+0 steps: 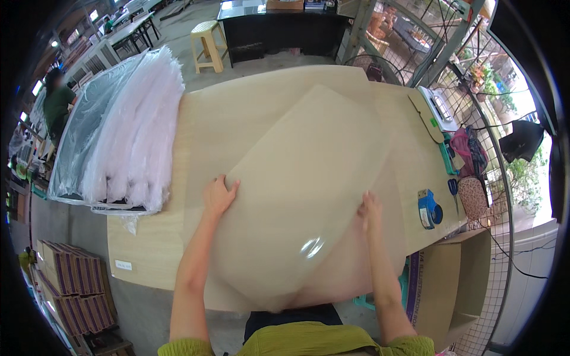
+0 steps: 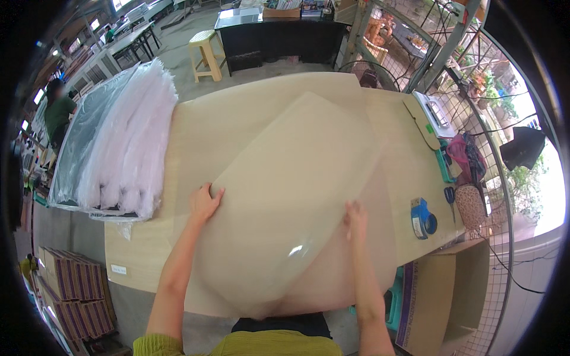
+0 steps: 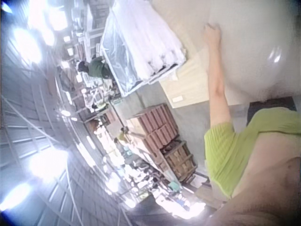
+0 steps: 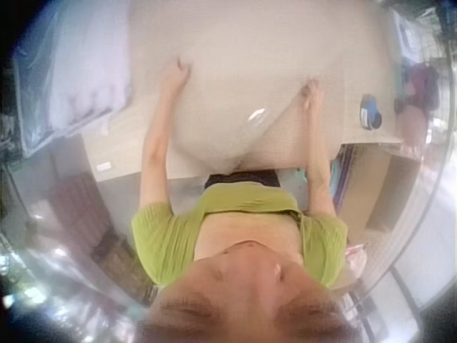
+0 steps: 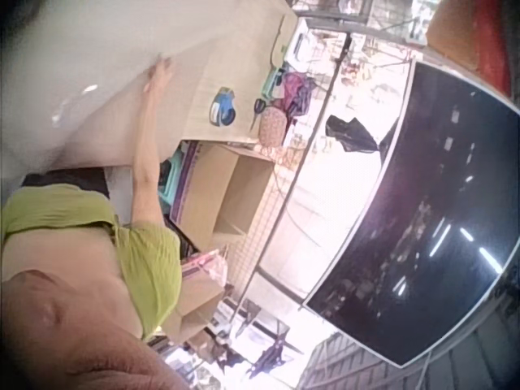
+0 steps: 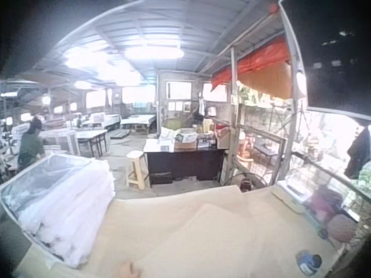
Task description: The person wraps two separate rectangular items in large sheets of brown paper on a table, securing them with tape. After wrapping each item, the person places it into a large cardboard box on the floor nearby.
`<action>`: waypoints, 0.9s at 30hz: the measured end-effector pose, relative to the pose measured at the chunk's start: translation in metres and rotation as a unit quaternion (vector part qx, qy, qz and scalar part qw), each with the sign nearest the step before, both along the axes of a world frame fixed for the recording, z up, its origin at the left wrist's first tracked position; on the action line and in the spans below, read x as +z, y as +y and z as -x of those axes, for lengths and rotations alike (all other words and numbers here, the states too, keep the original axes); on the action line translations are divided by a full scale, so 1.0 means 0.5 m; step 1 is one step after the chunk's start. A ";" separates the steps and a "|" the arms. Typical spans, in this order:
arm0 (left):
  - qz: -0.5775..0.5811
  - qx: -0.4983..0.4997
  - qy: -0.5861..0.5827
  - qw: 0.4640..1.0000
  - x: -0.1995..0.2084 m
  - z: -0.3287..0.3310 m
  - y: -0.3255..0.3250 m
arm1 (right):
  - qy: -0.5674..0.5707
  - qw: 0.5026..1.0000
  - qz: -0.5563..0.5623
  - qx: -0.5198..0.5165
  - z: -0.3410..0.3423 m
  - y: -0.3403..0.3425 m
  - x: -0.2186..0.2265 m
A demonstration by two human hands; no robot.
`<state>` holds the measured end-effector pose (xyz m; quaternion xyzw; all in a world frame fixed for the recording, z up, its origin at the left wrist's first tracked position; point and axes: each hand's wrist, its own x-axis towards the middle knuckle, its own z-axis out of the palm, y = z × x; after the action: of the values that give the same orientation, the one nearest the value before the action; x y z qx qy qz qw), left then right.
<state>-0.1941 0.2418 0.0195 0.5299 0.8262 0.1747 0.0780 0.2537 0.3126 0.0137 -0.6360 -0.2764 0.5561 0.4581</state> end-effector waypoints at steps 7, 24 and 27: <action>-0.095 0.001 -0.074 0.993 0.016 -0.277 -0.168 | -0.265 0.920 -0.111 0.265 -0.054 0.220 0.005; 0.239 -0.177 -0.349 0.889 -0.165 -0.879 -0.408 | -0.493 0.236 -0.475 0.690 -0.109 -0.051 0.147; -0.107 0.009 -0.265 0.958 -0.235 -0.958 -0.395 | -0.405 0.325 -0.488 0.701 -0.110 -0.066 0.103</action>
<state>0.2850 0.0445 -0.0979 0.4623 0.7575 0.3965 0.2352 0.3089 0.2797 0.0654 -0.0143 -0.9930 0.1090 -0.0428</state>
